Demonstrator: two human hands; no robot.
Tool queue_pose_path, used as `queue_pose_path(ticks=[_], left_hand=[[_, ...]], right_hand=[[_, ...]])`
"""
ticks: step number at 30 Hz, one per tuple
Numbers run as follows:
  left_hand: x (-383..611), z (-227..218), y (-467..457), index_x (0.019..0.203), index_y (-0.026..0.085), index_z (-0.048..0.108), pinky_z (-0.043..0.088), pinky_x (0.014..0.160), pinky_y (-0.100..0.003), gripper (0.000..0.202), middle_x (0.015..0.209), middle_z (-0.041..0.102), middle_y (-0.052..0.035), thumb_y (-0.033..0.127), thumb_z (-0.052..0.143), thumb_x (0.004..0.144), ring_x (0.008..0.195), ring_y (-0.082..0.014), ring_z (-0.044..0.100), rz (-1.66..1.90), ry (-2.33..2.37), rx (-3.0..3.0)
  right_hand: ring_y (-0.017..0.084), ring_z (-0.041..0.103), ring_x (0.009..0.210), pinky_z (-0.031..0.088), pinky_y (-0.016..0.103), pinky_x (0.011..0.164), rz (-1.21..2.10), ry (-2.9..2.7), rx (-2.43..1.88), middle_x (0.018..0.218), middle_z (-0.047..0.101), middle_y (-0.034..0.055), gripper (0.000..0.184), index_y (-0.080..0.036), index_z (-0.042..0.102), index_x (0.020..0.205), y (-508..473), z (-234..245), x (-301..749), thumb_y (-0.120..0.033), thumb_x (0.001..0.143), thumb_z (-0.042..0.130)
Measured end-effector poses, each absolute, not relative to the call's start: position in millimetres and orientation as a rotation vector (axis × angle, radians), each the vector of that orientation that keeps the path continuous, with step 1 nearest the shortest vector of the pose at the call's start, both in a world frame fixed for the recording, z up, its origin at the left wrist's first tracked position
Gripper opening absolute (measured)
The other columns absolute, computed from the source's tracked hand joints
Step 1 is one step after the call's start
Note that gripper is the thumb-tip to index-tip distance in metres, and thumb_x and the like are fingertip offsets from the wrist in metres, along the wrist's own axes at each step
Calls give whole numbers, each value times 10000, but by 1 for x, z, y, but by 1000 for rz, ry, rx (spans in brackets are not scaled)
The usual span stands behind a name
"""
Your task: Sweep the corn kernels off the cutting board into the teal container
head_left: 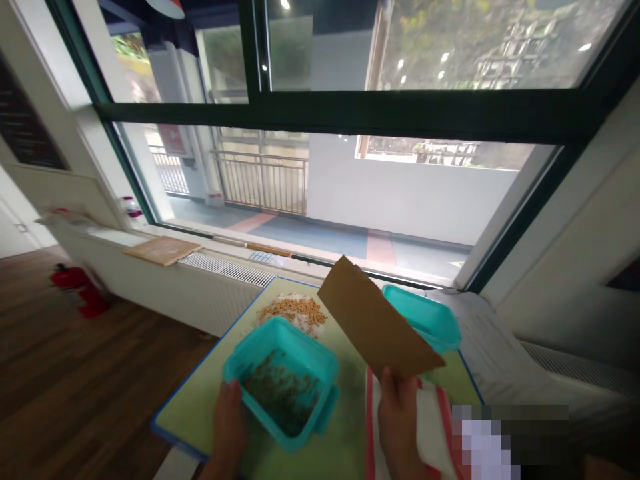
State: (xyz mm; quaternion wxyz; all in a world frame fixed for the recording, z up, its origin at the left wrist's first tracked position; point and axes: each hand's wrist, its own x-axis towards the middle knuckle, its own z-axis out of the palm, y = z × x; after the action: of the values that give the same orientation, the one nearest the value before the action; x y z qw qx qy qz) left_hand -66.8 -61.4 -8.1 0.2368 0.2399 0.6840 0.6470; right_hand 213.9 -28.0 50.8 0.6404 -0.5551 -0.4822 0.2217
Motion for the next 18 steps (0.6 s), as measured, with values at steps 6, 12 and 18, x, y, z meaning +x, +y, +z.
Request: queue_pose_path(ticks=[6,12,18], left_hand=[[-55,15,-69,1005,188,633,400,1006,-473,475,1036,676,-130,582,437,828,1076,-330,592,1735,1809,930],[-55,15,-75,1072,144,614,422,963,-471,559,1075,656,-162,617,429,839,1060,-335,592,1708,1813,971],[-60,9,-67,1098,147,614,395,1024,-469,562,1151,649,-156,612,490,806,1134,-332,575,1757,1675,961]], right_hand=[[254,561,1119,430,401,955,580,-1023,-1240,1214,628,129,614,-149,485,1309,-16,40,215,-480,799,569],[280,582,1026,438,423,908,505,-1064,-1250,1071,659,123,569,-150,552,1154,-6,37,218,-513,718,600],[280,605,908,465,389,796,465,-1040,-1265,935,673,92,512,-151,572,1078,-4,38,219,-457,673,632]])
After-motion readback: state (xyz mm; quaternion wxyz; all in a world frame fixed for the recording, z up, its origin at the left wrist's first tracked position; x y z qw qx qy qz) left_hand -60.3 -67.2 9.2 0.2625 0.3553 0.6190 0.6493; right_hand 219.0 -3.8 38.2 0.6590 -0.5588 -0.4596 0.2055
